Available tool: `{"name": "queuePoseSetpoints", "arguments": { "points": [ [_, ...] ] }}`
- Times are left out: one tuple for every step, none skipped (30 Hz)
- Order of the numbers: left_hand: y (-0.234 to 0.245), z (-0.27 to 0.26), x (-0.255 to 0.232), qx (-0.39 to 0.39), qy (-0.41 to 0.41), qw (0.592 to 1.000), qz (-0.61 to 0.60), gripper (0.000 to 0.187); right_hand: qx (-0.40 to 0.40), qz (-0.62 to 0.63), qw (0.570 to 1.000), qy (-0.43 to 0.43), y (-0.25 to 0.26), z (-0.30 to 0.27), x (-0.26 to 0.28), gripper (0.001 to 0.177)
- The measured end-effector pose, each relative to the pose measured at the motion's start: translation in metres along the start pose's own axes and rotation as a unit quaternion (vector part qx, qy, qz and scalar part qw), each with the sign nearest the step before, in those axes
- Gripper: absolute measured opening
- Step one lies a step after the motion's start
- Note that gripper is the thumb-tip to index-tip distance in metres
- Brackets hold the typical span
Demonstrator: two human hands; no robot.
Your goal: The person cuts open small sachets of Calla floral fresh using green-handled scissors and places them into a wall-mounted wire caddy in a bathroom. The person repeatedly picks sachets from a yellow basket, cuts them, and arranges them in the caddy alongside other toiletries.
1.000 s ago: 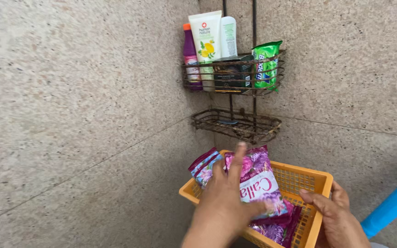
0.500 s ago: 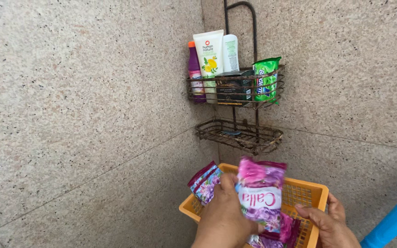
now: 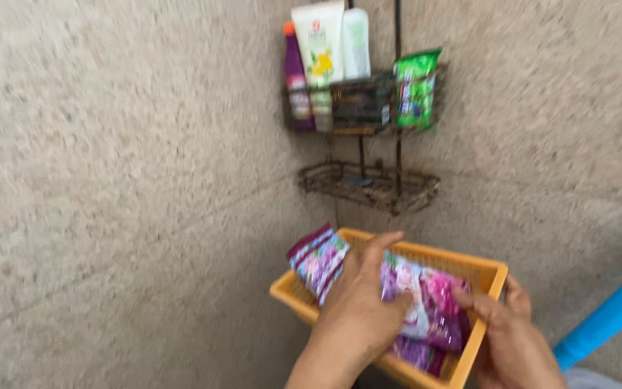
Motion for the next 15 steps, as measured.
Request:
{"name": "queuePoseSetpoints", "arguments": {
  "points": [
    [0.001, -0.002, -0.003, 0.003, 0.001, 1.0, 0.007, 0.085, -0.015, 0.017, 0.999, -0.027, -0.001, -0.005, -0.004, 0.072],
    [0.0, -0.005, -0.006, 0.007, 0.002, 1.0, 0.015, 0.09, 0.003, 0.004, 1.0, -0.004, -0.006, -0.008, 0.002, 0.07],
    [0.0, -0.007, -0.009, 0.009, 0.005, 1.0, 0.022, 0.095, 0.023, -0.008, 1.0, 0.019, -0.009, -0.008, 0.01, 0.067],
    [0.003, -0.008, -0.009, -0.004, 0.011, 1.0, 0.002, 0.089, 0.044, -0.02, 0.998, 0.041, -0.013, -0.01, 0.016, 0.065],
    [0.008, -0.008, -0.007, -0.016, 0.017, 1.0, -0.018, 0.082, 0.071, -0.022, 0.996, 0.051, -0.017, -0.013, 0.018, 0.064],
    [0.011, -0.009, -0.003, -0.028, 0.024, 0.999, -0.037, 0.075, 0.098, -0.023, 0.993, 0.061, -0.02, -0.015, 0.024, 0.062],
    [0.011, -0.009, 0.001, -0.024, 0.021, 0.995, -0.09, 0.066, 0.127, -0.023, 0.989, 0.075, -0.024, -0.016, 0.029, 0.061],
    [0.011, -0.007, 0.006, -0.021, 0.019, 0.989, -0.143, 0.057, 0.119, -0.03, 0.991, 0.06, -0.023, -0.016, 0.028, 0.06],
    [0.011, -0.005, 0.01, -0.017, 0.012, 0.981, -0.195, 0.048, 0.109, -0.039, 0.992, 0.048, -0.022, -0.014, 0.03, 0.06],
    [0.017, -0.004, 0.012, -0.042, 0.002, 0.981, -0.191, 0.042, 0.1, -0.048, 0.993, 0.036, -0.022, -0.013, 0.03, 0.059],
    [0.021, -0.002, 0.015, -0.067, -0.008, 0.98, -0.186, 0.037, 0.112, -0.042, 0.992, 0.037, -0.026, -0.013, 0.031, 0.058],
    [0.026, -0.001, 0.018, -0.091, -0.019, 0.979, -0.181, 0.031, 0.124, -0.037, 0.991, 0.037, -0.03, -0.011, 0.032, 0.057],
    [0.04, -0.005, 0.006, -0.155, -0.117, 0.972, -0.129, 0.036, 0.137, -0.031, 0.989, 0.039, -0.036, -0.01, 0.034, 0.055],
    [0.053, -0.014, -0.005, -0.214, -0.214, 0.95, -0.075, 0.04, 0.132, -0.04, 0.99, 0.024, -0.039, -0.01, 0.033, 0.056],
    [0.062, -0.024, -0.018, -0.269, -0.311, 0.911, -0.017, 0.044, 0.128, -0.047, 0.991, 0.012, -0.042, -0.008, 0.034, 0.056]
  ]
}}
Point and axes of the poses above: each hand's wrist, its own z-axis towards the middle knuckle, its own y-axis out of the back of the hand, x = y × z, the point moved 8 cm from there along z, towards the middle knuckle, and after that the axes turned 14 degrees about x, right-handed, at the moved point
